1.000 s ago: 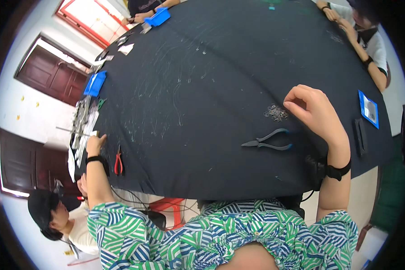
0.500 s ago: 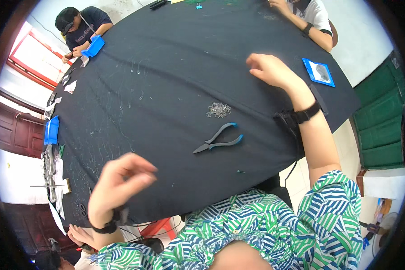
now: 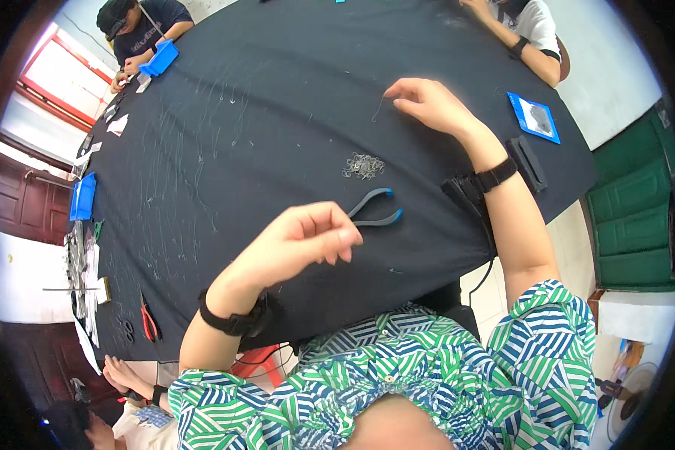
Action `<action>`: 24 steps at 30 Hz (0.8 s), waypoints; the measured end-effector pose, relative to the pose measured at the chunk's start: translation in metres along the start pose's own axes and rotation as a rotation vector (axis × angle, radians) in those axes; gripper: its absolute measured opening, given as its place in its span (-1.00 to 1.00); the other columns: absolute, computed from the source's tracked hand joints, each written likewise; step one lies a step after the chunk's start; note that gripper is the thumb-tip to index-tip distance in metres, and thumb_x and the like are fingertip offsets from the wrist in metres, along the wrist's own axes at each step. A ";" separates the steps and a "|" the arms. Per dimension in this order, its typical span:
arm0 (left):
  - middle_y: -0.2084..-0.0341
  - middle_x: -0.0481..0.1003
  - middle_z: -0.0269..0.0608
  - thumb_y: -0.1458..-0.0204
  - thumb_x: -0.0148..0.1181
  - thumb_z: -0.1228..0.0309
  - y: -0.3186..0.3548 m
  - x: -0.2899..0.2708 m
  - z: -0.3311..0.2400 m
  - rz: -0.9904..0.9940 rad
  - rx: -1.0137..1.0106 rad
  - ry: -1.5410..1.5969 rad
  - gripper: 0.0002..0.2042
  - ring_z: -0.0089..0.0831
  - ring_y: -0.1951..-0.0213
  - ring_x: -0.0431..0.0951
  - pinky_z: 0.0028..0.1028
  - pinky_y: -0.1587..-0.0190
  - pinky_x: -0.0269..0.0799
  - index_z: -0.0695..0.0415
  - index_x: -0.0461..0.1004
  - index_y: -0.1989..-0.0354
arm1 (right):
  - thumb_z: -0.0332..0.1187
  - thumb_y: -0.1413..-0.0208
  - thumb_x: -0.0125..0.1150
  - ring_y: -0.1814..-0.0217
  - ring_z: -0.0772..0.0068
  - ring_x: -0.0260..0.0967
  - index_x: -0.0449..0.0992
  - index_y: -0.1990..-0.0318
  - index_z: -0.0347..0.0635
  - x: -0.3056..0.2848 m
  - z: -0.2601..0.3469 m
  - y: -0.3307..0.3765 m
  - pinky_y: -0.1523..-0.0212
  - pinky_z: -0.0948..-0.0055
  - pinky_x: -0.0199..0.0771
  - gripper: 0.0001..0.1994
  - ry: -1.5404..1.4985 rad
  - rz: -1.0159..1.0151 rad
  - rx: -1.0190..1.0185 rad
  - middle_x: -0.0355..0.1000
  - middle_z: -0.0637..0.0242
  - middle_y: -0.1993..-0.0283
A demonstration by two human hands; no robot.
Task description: The person threads a fishing line through small metal swivels and uses a pair of pliers to secure components on the line.
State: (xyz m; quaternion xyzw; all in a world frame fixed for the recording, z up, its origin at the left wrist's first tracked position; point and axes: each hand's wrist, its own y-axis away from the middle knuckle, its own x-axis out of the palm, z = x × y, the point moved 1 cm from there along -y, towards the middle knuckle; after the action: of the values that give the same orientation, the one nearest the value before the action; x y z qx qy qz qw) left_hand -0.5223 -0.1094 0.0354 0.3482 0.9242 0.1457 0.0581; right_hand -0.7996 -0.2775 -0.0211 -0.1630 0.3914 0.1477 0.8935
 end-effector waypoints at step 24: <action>0.02 0.45 -0.27 -0.26 0.01 0.32 -0.017 -0.029 0.037 -0.521 0.274 0.451 -0.67 -0.70 0.38 0.35 -0.67 0.34 0.33 0.14 0.31 -0.15 | -0.33 -0.12 0.19 0.44 0.52 0.34 0.51 0.26 -0.26 0.048 0.130 0.030 0.39 0.47 0.35 -0.84 -0.481 0.104 -0.262 0.38 0.26 0.49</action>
State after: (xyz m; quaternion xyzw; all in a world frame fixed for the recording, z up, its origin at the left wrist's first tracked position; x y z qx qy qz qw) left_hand -0.5037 -0.1327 -0.0048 0.0647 0.9823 0.0741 -0.1592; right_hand -0.6952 -0.1907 0.0211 -0.2171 0.1537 0.2769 0.9234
